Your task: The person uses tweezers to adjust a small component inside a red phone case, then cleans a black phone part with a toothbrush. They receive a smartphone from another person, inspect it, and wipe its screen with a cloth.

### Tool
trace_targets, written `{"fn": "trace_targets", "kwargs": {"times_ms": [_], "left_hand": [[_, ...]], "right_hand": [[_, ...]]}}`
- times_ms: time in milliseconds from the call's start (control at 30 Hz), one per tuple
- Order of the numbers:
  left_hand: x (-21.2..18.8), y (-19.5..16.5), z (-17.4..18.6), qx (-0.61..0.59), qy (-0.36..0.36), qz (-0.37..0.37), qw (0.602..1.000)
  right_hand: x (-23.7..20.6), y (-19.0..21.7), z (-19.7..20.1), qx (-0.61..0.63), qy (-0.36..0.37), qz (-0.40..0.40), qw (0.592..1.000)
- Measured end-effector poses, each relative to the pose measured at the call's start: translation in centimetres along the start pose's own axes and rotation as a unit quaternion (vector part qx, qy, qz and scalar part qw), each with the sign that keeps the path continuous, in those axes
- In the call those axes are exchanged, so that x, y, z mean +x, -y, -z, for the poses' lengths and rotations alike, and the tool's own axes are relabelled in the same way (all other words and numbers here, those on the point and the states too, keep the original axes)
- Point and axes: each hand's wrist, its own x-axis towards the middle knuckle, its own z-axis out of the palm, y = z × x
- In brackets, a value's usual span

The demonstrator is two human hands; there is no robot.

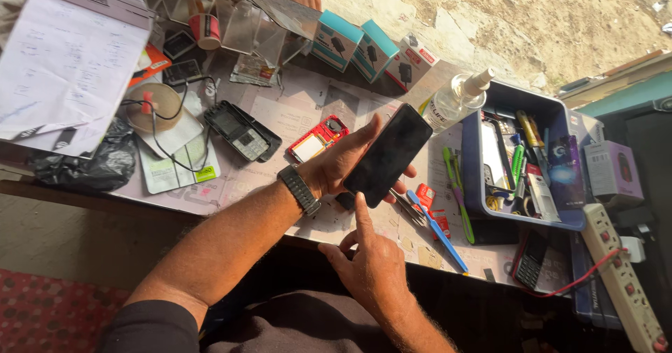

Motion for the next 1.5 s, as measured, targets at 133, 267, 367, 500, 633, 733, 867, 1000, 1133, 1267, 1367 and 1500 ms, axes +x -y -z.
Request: {"fn": "trace_targets", "kwargs": {"times_ms": [133, 267, 367, 500, 633, 733, 867, 1000, 1133, 1267, 1367, 1500], "left_hand": [[-0.3, -0.3, -0.2, -0.015, -0.002, 0.006, 1.0], [0.0, -0.3, -0.3, -0.022, 0.001, 0.007, 1.0], [0.5, 0.4, -0.3, -0.026, 0.014, 0.023, 0.999], [0.9, 1.0, -0.3, -0.047, 0.043, 0.012, 0.998], [0.8, 0.5, 0.0, -0.057, 0.036, 0.017, 0.998], [1.0, 0.5, 0.3, -0.055, 0.037, 0.035, 0.997], [1.5, 0.9, 1.3, -0.01, 0.028, 0.021, 0.999], [1.2, 1.2, 2.0, 0.041, 0.016, -0.03, 0.999], [-1.1, -0.5, 1.8, 0.11, -0.009, -0.085, 0.99], [-5.3, -2.9, 1.0, 0.176, -0.039, -0.111, 0.977], [-9.8, -4.1, 0.4, 0.236, -0.114, -0.113, 0.958], [-14.5, -4.3, -0.1, 0.2, -0.166, -0.129, 0.957]], "right_hand": [[0.0, 0.2, 0.0, 0.006, -0.011, -0.009, 1.0], [0.2, 0.0, 0.6, 0.006, -0.018, 0.014, 1.0], [0.3, -1.7, 2.5, 0.044, -0.047, 0.044, 0.997], [2.3, -5.2, 6.5, 0.401, -0.065, 0.036, 0.913], [3.1, -5.7, 6.9, 0.091, -0.339, 0.149, 0.924], [2.6, -6.1, 6.0, -0.007, -0.468, 0.217, 0.857], [1.5, -8.6, 4.6, -0.041, -0.385, 0.112, 0.915], [1.1, -11.5, 3.3, -0.137, -0.303, 0.097, 0.938], [1.9, -12.9, 3.6, -0.17, -0.294, 0.101, 0.935], [2.8, -12.1, 4.3, -0.174, -0.321, 0.119, 0.923], [2.6, -9.9, 3.5, -0.095, -0.298, 0.161, 0.936], [3.9, -6.7, 0.2, -0.037, -0.18, 0.237, 0.954]]}}
